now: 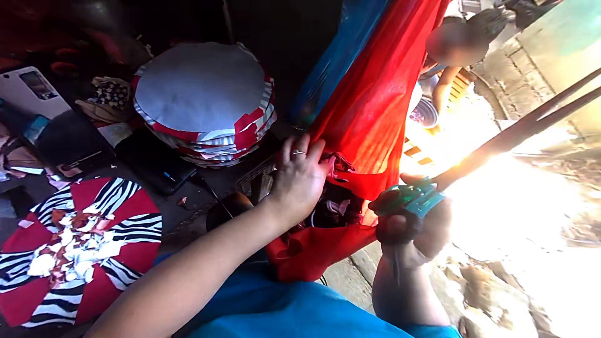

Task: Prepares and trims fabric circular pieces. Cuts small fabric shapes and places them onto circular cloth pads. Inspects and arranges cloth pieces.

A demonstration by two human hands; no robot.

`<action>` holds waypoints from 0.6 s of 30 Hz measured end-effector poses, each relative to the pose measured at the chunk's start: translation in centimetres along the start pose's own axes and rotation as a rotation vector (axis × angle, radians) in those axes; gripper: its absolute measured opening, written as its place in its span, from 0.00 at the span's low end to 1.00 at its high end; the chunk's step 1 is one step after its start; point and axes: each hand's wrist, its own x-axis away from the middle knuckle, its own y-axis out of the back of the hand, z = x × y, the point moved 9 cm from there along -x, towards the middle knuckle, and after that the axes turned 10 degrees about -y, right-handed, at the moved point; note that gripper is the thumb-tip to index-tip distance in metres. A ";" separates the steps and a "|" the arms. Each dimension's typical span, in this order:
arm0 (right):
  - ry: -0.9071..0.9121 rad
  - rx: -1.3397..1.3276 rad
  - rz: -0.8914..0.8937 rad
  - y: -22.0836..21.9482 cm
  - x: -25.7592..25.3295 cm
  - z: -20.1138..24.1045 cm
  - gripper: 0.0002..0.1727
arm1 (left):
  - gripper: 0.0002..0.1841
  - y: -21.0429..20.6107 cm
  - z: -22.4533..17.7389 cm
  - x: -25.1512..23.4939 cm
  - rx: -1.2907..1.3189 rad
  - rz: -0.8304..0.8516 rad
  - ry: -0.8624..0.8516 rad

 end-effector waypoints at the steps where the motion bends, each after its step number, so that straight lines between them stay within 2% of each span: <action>1: -0.006 0.001 0.018 0.0 0.0 -0.2 0.23 | 0.05 0.9 0.1 0.1 0.026 -0.055 0.008; 6: -0.081 0.112 0.046 -0.1 -0.2 -1.3 0.24 | 0.04 7.4 -0.3 0.4 0.057 -0.303 0.062; 9: -0.098 0.156 0.021 -0.2 -0.5 -1.1 0.26 | 0.05 9.7 -0.5 0.4 0.213 -0.350 0.051; 13: -0.144 0.125 -0.022 0.1 -1.1 -1.2 0.24 | 0.07 8.8 0.3 0.5 0.644 -0.291 0.161; 18: -0.189 0.204 0.069 -0.1 -1.5 -1.2 0.25 | 0.18 7.7 0.6 0.6 0.747 -0.222 0.250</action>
